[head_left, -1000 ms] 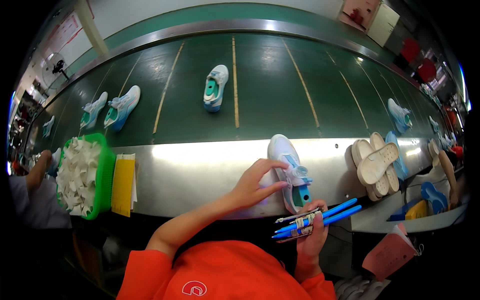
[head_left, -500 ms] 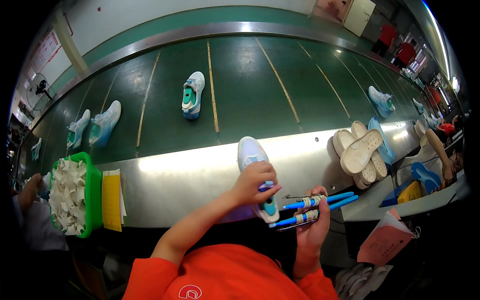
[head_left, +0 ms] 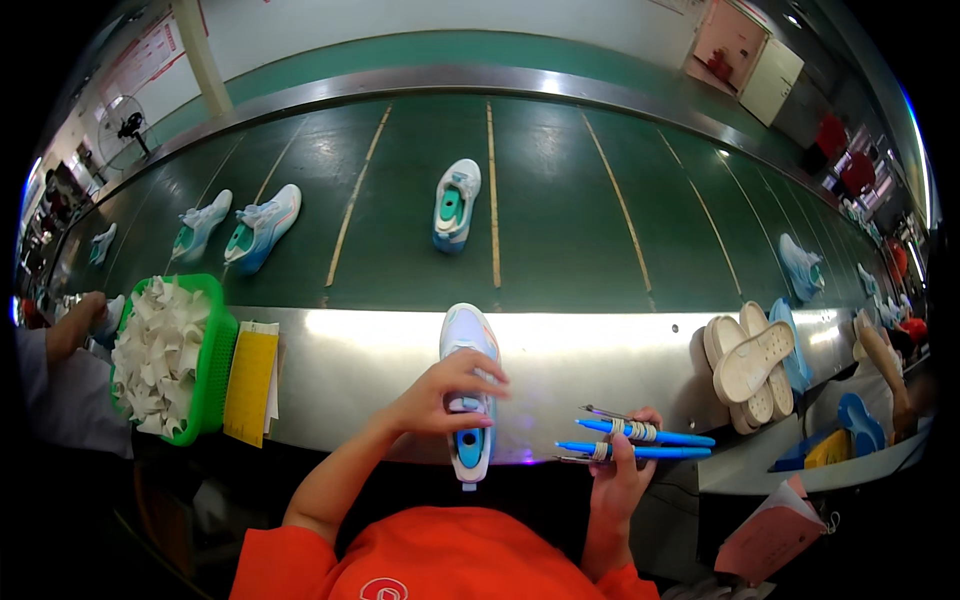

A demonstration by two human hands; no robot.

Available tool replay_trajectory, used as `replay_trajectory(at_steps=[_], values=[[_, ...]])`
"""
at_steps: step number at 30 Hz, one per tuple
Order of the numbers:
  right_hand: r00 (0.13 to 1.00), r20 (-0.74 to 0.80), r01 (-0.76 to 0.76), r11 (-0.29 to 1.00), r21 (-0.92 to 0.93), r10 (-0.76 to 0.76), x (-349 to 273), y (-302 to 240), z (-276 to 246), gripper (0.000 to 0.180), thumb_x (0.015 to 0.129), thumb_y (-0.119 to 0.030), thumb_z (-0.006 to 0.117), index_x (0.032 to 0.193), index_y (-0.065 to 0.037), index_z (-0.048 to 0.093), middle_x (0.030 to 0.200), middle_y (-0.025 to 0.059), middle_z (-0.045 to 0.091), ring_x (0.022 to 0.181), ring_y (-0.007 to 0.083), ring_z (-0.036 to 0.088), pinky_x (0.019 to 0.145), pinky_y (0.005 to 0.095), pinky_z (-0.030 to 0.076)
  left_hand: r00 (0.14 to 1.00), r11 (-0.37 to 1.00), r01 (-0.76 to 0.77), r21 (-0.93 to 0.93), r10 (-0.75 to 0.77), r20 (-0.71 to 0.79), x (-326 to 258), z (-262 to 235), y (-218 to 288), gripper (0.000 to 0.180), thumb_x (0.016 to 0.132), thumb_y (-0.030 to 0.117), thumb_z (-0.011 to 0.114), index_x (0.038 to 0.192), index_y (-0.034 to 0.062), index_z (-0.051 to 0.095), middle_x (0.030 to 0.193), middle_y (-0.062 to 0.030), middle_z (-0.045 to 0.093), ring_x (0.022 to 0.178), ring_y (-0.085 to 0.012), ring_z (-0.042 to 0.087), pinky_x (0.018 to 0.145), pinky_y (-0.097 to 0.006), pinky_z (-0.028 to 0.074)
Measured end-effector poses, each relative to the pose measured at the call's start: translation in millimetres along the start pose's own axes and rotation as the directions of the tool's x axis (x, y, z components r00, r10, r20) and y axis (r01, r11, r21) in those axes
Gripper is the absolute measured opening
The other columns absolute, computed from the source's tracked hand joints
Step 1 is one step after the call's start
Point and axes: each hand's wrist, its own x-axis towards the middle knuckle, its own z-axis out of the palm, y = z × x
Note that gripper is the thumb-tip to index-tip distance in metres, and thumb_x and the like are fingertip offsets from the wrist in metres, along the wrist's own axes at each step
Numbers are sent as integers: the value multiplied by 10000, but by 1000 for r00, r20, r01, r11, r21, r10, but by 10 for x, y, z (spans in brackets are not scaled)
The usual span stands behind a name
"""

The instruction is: The person uses a blue pen to mark the heel area of light blue and white sneakers moving along a conveyor belt. The person picks up each shoe, applies a mark, and places it back on the belt. A yellow card is briefly handled and written on before the shoe marking resumes.

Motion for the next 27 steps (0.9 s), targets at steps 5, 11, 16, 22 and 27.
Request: replay_trajectory(at_steps=[5,11,16,22,27], values=[[997,-68,37,998,-44,-40,-12,65,-12,365,771,12,545,1066,-103,364,816,37,422,574,87,471,411,214,398,818,872,462,161,-348,-459,200,-432,-435,629,738,500,593,1167,45,527,1129,-138,548,1078,-239,495,922,-345,392],[999,-37,3,999,-36,-5,-10,141,-25,358,775,1,541,1069,-102,363,779,35,414,548,82,458,401,206,387,714,565,686,458,-641,-280,392,-546,-771,693,606,666,630,901,41,682,856,-143,646,837,-290,612,812,-357,455],[999,-33,16,998,-67,-19,-20,180,-27,369,765,5,536,1072,-102,360,845,46,416,579,91,477,396,205,405,687,777,554,-301,-630,-362,289,-573,-889,363,739,372,693,899,62,594,862,-104,636,806,-186,623,675,-292,488],[973,-53,216,966,-144,-225,-57,166,136,386,741,-83,568,1051,-98,339,866,44,408,580,99,492,361,206,431,837,957,113,-268,-237,-493,369,-252,349,365,711,52,714,1045,44,566,916,-75,626,832,-149,618,749,-274,509],[852,73,518,814,-263,-518,-148,49,430,437,760,-301,604,990,-85,301,832,25,344,565,71,443,433,188,374,927,995,85,-54,-99,-361,99,32,832,367,639,18,756,985,-6,639,948,-121,657,858,-165,633,774,-281,509]])
